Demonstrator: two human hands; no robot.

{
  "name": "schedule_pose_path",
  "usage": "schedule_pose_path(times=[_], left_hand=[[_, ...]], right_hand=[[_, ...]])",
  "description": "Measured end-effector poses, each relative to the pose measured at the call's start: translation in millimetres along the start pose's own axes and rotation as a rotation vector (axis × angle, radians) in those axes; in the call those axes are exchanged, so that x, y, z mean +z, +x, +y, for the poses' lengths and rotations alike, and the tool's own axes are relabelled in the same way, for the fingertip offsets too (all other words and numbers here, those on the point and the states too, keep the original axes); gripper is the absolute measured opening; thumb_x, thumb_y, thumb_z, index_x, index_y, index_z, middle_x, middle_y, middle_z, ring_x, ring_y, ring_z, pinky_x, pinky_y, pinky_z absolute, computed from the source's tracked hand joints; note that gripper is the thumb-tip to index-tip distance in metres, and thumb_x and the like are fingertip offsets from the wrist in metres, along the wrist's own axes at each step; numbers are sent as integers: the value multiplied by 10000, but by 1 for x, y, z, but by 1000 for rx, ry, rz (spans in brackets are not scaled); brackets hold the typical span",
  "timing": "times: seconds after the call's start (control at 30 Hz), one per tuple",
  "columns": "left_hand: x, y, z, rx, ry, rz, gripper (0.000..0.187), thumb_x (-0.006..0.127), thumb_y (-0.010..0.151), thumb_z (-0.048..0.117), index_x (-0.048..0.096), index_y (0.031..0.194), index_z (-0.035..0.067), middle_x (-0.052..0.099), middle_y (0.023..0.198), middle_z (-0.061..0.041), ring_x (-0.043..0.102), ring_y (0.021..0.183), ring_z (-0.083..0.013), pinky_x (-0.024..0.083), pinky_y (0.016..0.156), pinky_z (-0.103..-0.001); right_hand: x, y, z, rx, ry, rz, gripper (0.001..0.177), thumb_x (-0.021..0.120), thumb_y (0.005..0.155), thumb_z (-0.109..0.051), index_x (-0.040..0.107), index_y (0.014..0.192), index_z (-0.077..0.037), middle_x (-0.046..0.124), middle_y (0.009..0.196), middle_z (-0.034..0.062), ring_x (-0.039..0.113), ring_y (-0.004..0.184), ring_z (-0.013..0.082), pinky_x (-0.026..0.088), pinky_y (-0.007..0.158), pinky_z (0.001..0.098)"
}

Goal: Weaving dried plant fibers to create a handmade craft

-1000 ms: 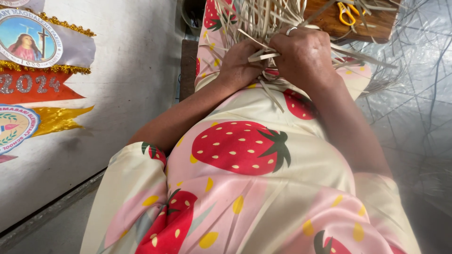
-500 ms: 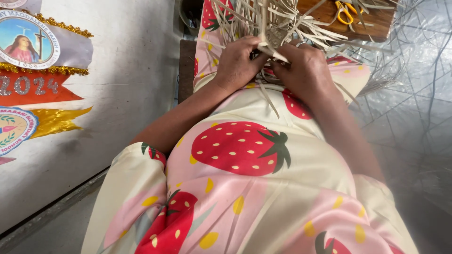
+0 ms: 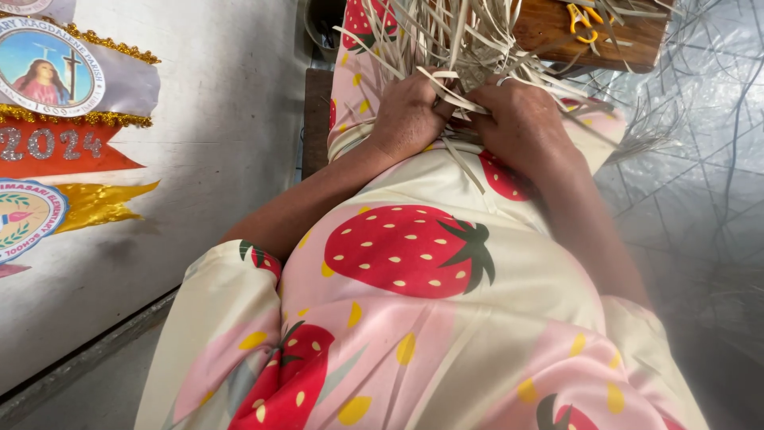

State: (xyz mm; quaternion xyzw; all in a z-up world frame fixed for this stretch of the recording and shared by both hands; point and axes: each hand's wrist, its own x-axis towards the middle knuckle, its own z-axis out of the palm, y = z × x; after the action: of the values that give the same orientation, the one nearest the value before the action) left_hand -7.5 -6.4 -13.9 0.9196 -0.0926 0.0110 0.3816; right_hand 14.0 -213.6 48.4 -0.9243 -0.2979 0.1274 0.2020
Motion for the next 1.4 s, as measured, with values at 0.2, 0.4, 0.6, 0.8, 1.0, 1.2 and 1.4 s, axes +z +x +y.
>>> schedule_pose_path(times=[0.2, 0.4, 0.6, 0.8, 1.0, 1.2, 1.4], left_hand=[[2, 2, -1, 102, -37, 37, 234, 664, 1030, 265, 665, 947, 47, 679, 850, -81, 645, 675, -256, 498, 568, -435], [-2, 2, -4, 94, -117, -16, 262, 750, 743, 108, 702, 990, 34, 745, 1134, -81, 736, 1035, -307, 587, 845, -458], [-3, 2, 2, 225, -96, 73, 236, 815, 882, 78, 695, 1085, 82, 741, 912, -85, 720, 761, -266, 645, 637, -418], [-4, 3, 2, 203, -151, 115, 230, 877, 834, 106, 667, 927, 93, 740, 875, -74, 709, 717, -252, 548, 572, -396], [-14, 7, 10, 40, -98, 32, 62, 700, 852, 197, 666, 848, 145, 704, 831, -4, 687, 718, -221, 503, 624, -411], [6, 7, -5, 10, -168, 138, 67, 740, 865, 151, 717, 854, 89, 763, 784, -3, 658, 580, -133, 493, 528, -345], [4, 6, -6, 38, -244, 91, 93, 742, 886, 161, 723, 853, 76, 756, 775, -20, 699, 643, -157, 505, 586, -357]], right_hand=[[4, 0, 5, 125, 187, 48, 134, 727, 933, -220, 778, 997, -115, 742, 825, 188, 693, 740, 389, 484, 659, 490], [10, 12, 29, 165, 422, 26, 200, 814, 933, -147, 835, 1105, -247, 800, 964, -32, 719, 881, 108, 499, 774, 295], [-11, 7, 23, -177, 159, 11, 113, 792, 1016, -179, 802, 1112, -121, 709, 957, 46, 671, 801, 315, 449, 657, 452], [10, -6, 24, -193, 77, 116, 430, 739, 846, -26, 827, 1204, -248, 716, 959, 15, 680, 831, 297, 505, 708, 430], [18, -12, 28, -171, 197, 124, 231, 786, 1006, -149, 820, 1230, -192, 698, 950, 16, 645, 836, 256, 474, 709, 402], [20, -15, 31, -205, 197, 101, 53, 764, 999, -91, 747, 1032, -128, 622, 860, 31, 605, 760, 247, 435, 680, 393], [8, -15, 18, -209, 376, 85, 86, 801, 1045, -156, 829, 1120, -126, 663, 895, 24, 585, 761, 158, 421, 670, 342]])
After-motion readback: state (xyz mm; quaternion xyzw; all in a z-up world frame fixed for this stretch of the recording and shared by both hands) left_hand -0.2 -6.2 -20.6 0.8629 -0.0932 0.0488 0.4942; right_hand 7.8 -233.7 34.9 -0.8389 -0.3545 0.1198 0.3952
